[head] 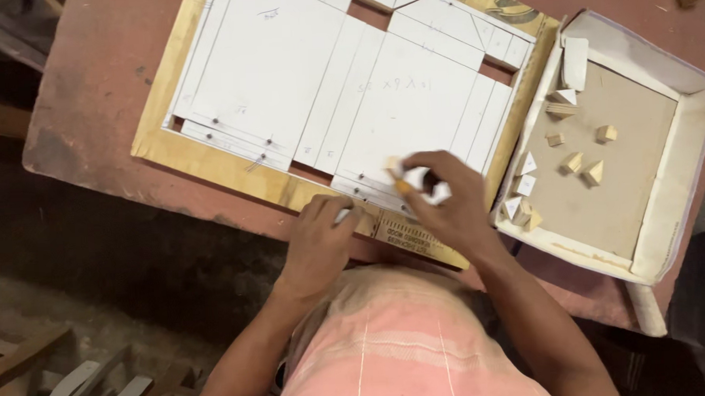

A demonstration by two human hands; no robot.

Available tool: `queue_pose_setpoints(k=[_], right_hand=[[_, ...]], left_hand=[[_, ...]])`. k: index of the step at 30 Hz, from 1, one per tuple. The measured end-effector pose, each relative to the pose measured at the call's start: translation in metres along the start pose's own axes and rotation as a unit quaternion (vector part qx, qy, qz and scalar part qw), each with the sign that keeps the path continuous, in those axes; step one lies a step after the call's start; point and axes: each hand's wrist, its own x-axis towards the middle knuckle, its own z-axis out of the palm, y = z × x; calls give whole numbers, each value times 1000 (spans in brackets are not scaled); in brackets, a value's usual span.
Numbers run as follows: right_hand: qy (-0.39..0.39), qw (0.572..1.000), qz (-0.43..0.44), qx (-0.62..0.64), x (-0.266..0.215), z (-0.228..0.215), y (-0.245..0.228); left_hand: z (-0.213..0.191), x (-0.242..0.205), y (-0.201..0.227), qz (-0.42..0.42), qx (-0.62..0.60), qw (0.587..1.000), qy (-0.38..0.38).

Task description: The person arranges small wooden pieces on a paper template laid over a wooden frame. They pick up pieces from a nearby box and place them into designated slots on the template, adjusting positions to fit the layout.

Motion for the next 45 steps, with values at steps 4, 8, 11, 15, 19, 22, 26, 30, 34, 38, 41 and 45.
queue_pose_setpoints(k=[4, 8, 11, 15, 19, 22, 26, 30, 34, 38, 41, 45], right_hand=[[-15, 996, -84, 5, 20, 51, -32], [-17, 992, -116, -57, 28, 80, -48], [14, 973, -178, -149, 26, 84, -46], [-8, 976, -160, -148, 21, 82, -38], [1, 959, -216, -183, 19, 86, -30], [15, 954, -231, -191, 17, 86, -27], [34, 961, -228, -152, 21, 86, -27], [45, 953, -260, -151, 13, 87, -13], [40, 955, -243, -163, 16, 87, -11], [38, 967, -220, -127, 11, 88, -9], [44, 985, -161, -47, 10, 93, -6], [37, 982, -163, -89, 8, 97, -3]], left_hand=[[-21, -25, -22, -68, -16, 983, 170], [-47, -34, -44, -181, -31, 951, 247], [-51, -36, -51, -196, -42, 947, 251], [-43, -32, -53, -140, -60, 949, 275], [-31, -20, -52, -161, -125, 946, 252], [-25, -9, -53, -149, -128, 954, 227], [-28, 0, -59, -112, -60, 973, 191], [-19, 2, -63, -85, -73, 990, 85], [-22, 10, -60, -83, -17, 995, 52], [-25, 15, -53, -113, 1, 994, 8], [-32, 20, -55, -111, 11, 994, -15], [-30, 20, -58, -103, 61, 992, -35]])
